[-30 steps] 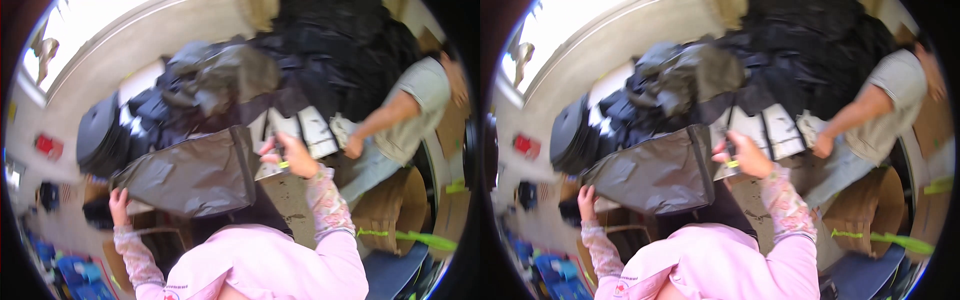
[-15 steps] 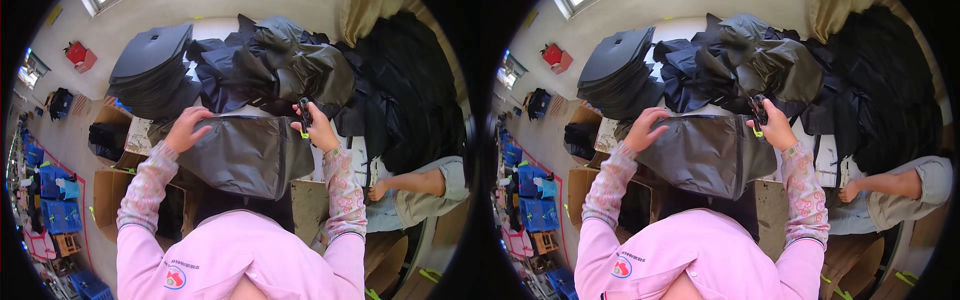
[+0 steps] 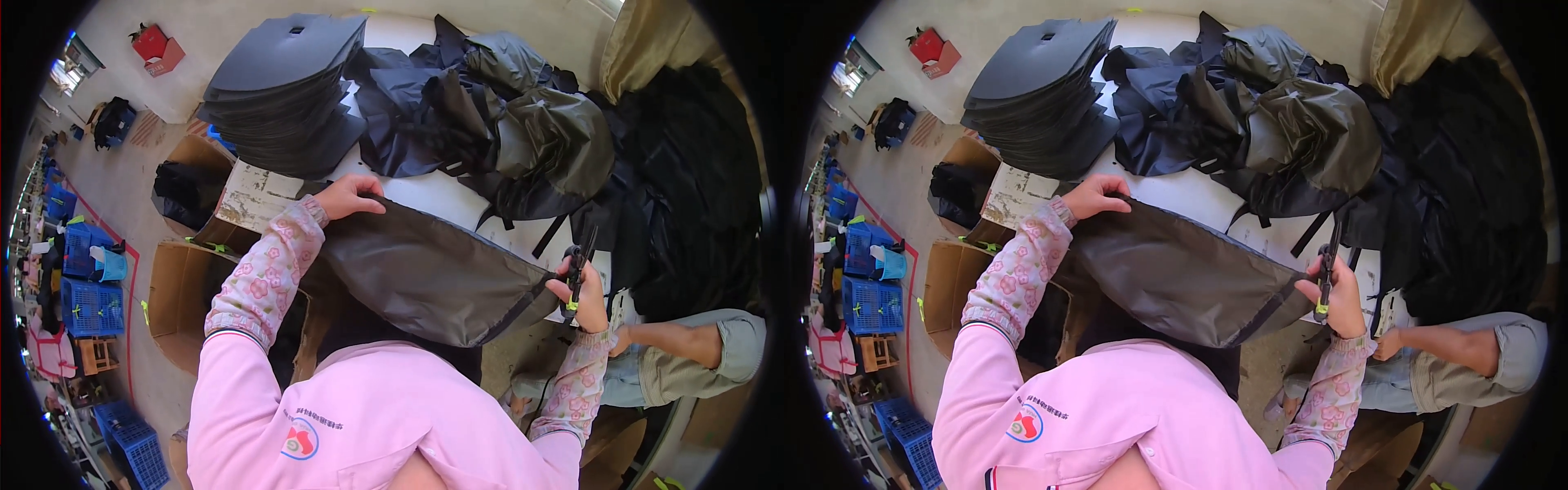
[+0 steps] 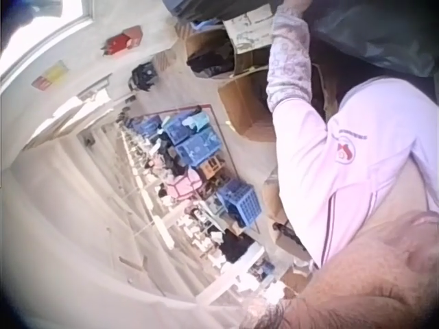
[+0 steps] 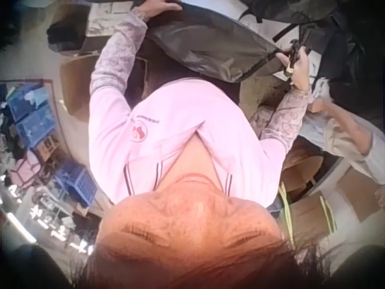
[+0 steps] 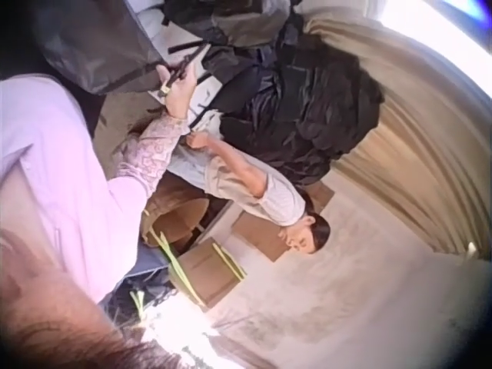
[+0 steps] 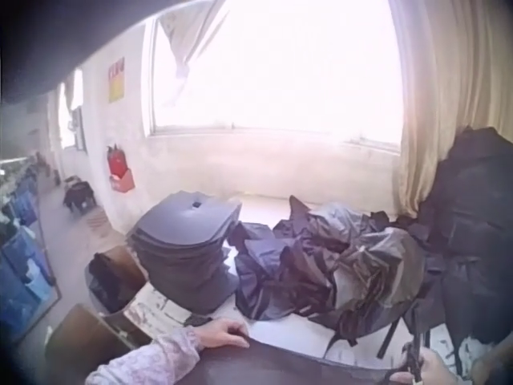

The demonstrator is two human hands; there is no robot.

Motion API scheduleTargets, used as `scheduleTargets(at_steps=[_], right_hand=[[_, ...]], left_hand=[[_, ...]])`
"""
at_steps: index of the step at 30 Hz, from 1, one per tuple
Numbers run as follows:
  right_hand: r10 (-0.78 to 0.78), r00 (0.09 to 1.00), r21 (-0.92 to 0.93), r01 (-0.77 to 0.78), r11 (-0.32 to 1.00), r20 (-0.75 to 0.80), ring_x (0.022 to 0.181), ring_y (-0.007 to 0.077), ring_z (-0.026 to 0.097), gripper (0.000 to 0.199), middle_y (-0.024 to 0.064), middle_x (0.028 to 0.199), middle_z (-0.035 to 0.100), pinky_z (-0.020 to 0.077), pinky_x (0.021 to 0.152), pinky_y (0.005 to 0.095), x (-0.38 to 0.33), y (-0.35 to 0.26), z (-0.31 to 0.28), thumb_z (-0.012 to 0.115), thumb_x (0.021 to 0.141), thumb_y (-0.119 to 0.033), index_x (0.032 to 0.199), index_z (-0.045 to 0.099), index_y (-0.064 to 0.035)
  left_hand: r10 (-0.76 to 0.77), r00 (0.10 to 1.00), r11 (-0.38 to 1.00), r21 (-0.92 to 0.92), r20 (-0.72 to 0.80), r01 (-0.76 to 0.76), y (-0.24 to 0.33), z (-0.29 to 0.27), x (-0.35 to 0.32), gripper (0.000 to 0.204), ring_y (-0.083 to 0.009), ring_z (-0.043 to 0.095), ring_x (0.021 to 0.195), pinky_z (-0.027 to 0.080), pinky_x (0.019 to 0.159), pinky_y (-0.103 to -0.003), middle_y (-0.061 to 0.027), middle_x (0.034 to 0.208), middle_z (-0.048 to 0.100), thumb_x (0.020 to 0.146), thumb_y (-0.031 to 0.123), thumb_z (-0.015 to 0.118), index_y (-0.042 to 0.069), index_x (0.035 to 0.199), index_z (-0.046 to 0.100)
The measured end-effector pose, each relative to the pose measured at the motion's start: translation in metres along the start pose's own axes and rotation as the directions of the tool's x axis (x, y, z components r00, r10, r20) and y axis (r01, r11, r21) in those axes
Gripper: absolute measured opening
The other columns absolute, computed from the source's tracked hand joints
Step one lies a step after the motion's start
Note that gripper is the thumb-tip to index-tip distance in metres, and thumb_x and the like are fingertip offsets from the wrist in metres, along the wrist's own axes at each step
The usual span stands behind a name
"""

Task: Trimming excess material from fabric components using scissors on a workbench.

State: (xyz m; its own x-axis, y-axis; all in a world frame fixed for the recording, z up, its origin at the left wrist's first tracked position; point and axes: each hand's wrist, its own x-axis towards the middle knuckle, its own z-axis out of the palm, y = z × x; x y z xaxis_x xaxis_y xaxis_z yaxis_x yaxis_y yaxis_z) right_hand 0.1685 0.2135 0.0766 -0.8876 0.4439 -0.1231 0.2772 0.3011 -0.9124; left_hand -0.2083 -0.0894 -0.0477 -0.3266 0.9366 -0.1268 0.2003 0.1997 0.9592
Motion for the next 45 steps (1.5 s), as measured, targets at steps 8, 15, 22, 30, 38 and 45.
scheduleTargets(at_steps=[8,15,22,30,38,45], right_hand=[[0.105,0.992,-0.055,-0.109,0.993,-0.075,0.077,0.0074,0.050,0.033,-0.0025,0.083,0.054,0.0403,0.071,0.0221,0.002,0.035,-0.001,0.082,0.075,-0.009,0.093,0.054,-0.0064],[-0.311,0.950,-0.758,0.175,0.628,-0.038,0.069,0.0251,0.057,0.047,0.0076,0.070,0.057,0.0418,0.064,0.0345,0.027,-0.034,0.028,0.087,0.063,-0.032,0.086,0.056,-0.0049],[-0.481,0.828,-0.692,0.528,0.493,0.288,0.074,0.0267,0.058,0.062,0.0075,0.076,0.059,0.0401,0.069,0.0376,0.041,-0.069,0.093,0.084,0.057,-0.053,0.085,0.057,-0.0047],[-0.464,0.830,-0.705,0.528,0.474,0.309,0.073,0.0267,0.059,0.060,0.0076,0.073,0.059,0.0400,0.068,0.0377,0.040,-0.078,0.098,0.084,0.058,-0.054,0.082,0.056,-0.0057],[-0.459,0.839,-0.726,0.506,0.466,0.290,0.067,0.0293,0.059,0.056,0.0094,0.066,0.058,0.0417,0.064,0.0386,0.038,-0.064,0.098,0.084,0.059,-0.051,0.077,0.056,-0.0059],[-0.409,0.911,-0.693,0.332,0.640,0.058,0.059,0.0328,0.059,0.051,0.0101,0.061,0.059,0.0437,0.055,0.0412,0.025,-0.054,0.079,0.086,0.061,-0.045,0.072,0.055,-0.0062]], left_hand=[[-0.036,0.997,0.925,-0.376,0.073,0.061,0.065,0.033,-0.037,0.023,-0.0034,0.057,0.084,0.046,0.078,-0.020,0.0041,0.090,0.063,0.085,0.010,0.073,0.004,0.106,0.068],[-0.022,0.994,0.957,-0.291,-0.103,-0.009,0.083,0.054,-0.055,0.012,-0.0056,0.057,0.085,0.046,0.078,-0.022,0.0010,0.090,0.064,0.084,0.009,0.072,0.002,0.094,0.070],[0.142,0.980,0.964,-0.207,-0.141,-0.169,0.100,0.078,-0.054,0.015,-0.0059,0.054,0.080,0.043,0.074,-0.022,0.0010,0.086,0.063,0.082,0.008,0.074,0.000,0.095,0.070],[0.021,0.993,0.949,-0.309,-0.117,-0.056,0.107,0.087,-0.055,0.013,-0.0084,0.053,0.083,0.041,0.076,-0.023,-0.0013,0.087,0.063,0.081,0.003,0.073,0.000,0.093,0.071],[-0.019,0.991,0.959,-0.281,-0.134,-0.020,0.106,0.089,-0.056,0.013,-0.0073,0.055,0.083,0.043,0.078,-0.023,-0.0008,0.088,0.064,0.082,0.005,0.073,0.000,0.093,0.071],[0.111,0.968,0.973,-0.172,-0.226,-0.151,0.109,0.067,-0.044,0.016,-0.0035,0.056,0.077,0.045,0.069,-0.021,0.0014,0.082,0.067,0.081,0.011,0.075,0.001,0.094,0.073]])
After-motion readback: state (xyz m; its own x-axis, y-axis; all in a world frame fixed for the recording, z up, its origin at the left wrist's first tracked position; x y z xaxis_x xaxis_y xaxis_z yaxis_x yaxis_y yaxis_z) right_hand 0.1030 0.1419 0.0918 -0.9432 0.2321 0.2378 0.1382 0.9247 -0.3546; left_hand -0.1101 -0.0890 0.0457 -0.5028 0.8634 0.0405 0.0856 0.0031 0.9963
